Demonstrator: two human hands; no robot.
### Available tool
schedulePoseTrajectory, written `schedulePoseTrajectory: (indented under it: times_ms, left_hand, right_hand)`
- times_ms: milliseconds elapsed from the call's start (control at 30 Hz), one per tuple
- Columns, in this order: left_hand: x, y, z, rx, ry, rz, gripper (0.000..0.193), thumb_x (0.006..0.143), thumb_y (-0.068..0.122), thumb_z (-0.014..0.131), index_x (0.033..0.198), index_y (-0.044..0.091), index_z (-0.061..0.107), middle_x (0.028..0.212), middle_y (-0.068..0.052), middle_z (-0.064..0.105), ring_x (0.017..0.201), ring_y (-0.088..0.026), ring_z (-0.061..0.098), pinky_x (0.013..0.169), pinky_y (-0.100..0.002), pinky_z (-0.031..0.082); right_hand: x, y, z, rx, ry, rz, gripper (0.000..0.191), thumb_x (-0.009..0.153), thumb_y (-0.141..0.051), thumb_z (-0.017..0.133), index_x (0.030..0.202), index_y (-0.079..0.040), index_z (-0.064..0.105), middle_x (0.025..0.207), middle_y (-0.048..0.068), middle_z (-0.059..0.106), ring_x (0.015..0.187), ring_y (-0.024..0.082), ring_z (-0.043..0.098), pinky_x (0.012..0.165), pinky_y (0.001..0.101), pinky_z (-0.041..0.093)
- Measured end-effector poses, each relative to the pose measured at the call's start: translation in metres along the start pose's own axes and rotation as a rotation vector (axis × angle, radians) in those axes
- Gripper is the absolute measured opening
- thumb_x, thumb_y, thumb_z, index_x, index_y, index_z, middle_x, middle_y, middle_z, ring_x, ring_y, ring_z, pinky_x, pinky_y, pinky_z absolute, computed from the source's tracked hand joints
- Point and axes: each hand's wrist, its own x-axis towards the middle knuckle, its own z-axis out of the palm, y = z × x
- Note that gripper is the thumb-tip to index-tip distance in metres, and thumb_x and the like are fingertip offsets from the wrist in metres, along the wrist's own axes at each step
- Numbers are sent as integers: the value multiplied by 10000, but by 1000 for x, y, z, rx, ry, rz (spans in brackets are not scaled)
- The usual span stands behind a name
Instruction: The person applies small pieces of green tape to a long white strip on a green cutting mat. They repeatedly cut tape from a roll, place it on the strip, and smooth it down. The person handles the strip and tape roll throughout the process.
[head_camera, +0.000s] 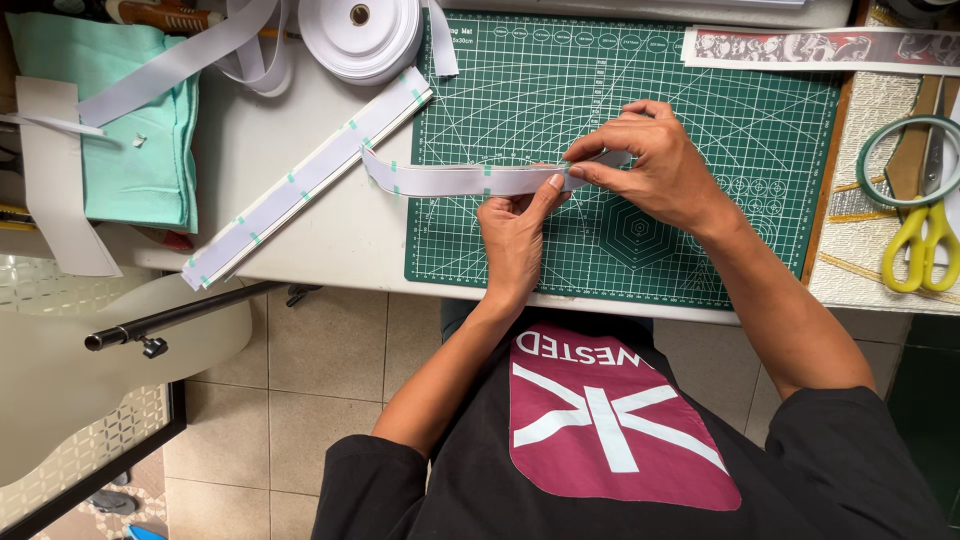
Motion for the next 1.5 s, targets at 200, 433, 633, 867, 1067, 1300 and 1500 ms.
schedulePoseTrajectory:
  times_ms: [200, 433, 633, 867, 1067, 1300, 1500]
  left_hand:
    - [0, -2, -1, 6, -9, 7, 214, 992, 82, 699, 1161, -50, 695, 1048, -135, 745, 988, -181, 735, 930, -335, 643]
    - [0, -3, -3, -3, -16, 13, 210, 994, 72, 694, 1164, -53, 692, 1049, -138, 747, 995, -192, 737, 952, -347, 635]
    - [0, -4, -3, -12, -10, 18, 219, 990, 78, 698, 1165, -53, 694, 1054, -139, 744, 1003, -193, 735, 954, -351, 636]
    - [-2, -4, -3, 41, -18, 4, 220, 990, 104, 705, 1141, -57, 707, 1029, -144, 750, 970, -194, 739, 930, -341, 637]
    - [-1, -2, -3, 36, -10, -14, 219, 986, 122, 716, 1116, -53, 721, 1023, -140, 749, 946, -179, 731, 911, -331, 631]
    - [-3, -1, -3, 49, -26, -34, 216, 991, 128, 711, 1110, -51, 726, 1024, -132, 752, 951, -171, 729, 922, -324, 621]
    - [0, -6, -5, -8, -10, -63, 191, 980, 123, 717, 1079, -41, 719, 1036, -136, 739, 960, -172, 721, 941, -339, 627]
  right_hand:
    - [0, 2, 2, -8, -13, 11, 129, 938, -272, 789, 983, -152, 788, 898, -24, 773, 820, 117, 688, 1122, 467, 373]
    - [7, 1, 0, 21, -67, 44, 170, 925, -292, 788, 963, -126, 792, 873, -4, 769, 761, 137, 662, 935, 397, 485]
    - [15, -6, -4, 111, -112, 138, 185, 927, -254, 755, 981, -79, 782, 844, 40, 751, 689, 120, 653, 502, 268, 469]
    - [16, -11, -4, 78, -149, 171, 173, 953, -225, 732, 979, -58, 769, 824, 64, 751, 633, 137, 646, 510, 293, 476]
    - [17, -11, -6, 38, -151, 83, 174, 926, -213, 749, 987, -54, 783, 843, 77, 765, 708, 164, 695, 579, 322, 525]
    - [17, -16, -6, 51, -191, 152, 186, 943, -228, 734, 964, -48, 775, 778, 66, 746, 688, 171, 710, 657, 341, 562]
    - [13, -6, -13, -6, -123, 47, 270, 998, -235, 683, 1173, -37, 735, 1089, 149, 748, 989, 268, 711, 970, 439, 539]
